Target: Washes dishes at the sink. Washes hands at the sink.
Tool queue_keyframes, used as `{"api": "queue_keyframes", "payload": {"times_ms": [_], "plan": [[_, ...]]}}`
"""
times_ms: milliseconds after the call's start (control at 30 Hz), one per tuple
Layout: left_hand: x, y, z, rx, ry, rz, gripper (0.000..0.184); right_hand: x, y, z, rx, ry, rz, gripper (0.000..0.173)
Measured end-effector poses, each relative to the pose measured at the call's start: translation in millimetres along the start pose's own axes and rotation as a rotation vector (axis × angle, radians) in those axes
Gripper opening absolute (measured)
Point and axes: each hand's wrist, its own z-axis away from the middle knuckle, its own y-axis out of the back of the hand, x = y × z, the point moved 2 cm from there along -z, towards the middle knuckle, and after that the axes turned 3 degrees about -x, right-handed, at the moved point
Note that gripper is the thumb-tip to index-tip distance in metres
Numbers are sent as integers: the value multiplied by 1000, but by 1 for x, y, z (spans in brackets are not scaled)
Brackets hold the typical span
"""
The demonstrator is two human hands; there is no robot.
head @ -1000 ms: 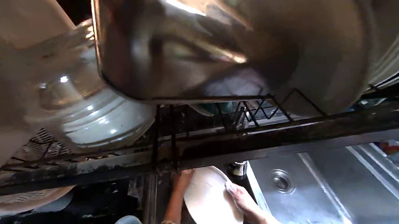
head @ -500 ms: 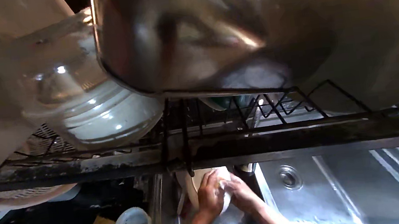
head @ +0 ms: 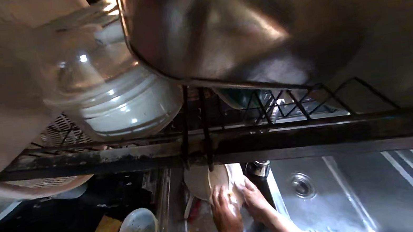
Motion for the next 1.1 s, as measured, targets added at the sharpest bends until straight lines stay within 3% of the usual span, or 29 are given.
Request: {"api": "queue_keyframes", "payload": {"times_ms": [67, 100, 200, 267, 333, 400, 500, 567, 633, 733, 833, 933, 1033, 1100], "plan": [[6, 5, -31, -18, -143, -47, 39, 0, -2, 6, -105, 16, -5, 40], [5, 16, -57, -73, -132, -65, 39, -1, -4, 13, -147, 17, -14, 42], [-32, 52, -123, -184, 180, 32, 44, -1, -1, 29, -179, -13, -48, 40], [-50, 79, -131, -325, 459, 363, 46, 4, 12, 26, -140, 1, -38, 42], [-49, 97, -118, -397, 536, 662, 35, 10, 28, 9, -78, 41, 106, 44], [-30, 111, -99, -406, 397, 803, 30, 18, 33, -5, -70, -55, 251, 53], [19, 120, -82, -590, -97, 468, 29, -3, 16, -12, -62, -268, -53, 65], [48, 109, -59, -690, -401, 89, 26, -17, 14, -6, -25, -312, -373, 46], [51, 84, -35, -728, -535, -63, 35, -23, 18, 1, 41, -314, -451, 26], [15, 44, -26, -711, -363, -86, 56, -26, 15, 14, 47, -293, -248, 25], [-32, 20, -55, -500, -145, -178, 61, -19, 10, 21, -149, -201, -77, 51], [-58, 21, -86, -279, 120, -318, 58, -13, 6, 27, -144, -176, -9, 52], [-19, 15, -61, -370, 272, -317, 61, -7, 9, 20, -53, -135, 13, 50], [14, 1, -20, -402, 111, -194, 54, 3, 11, 13, -8, -106, 17, 50]]}}
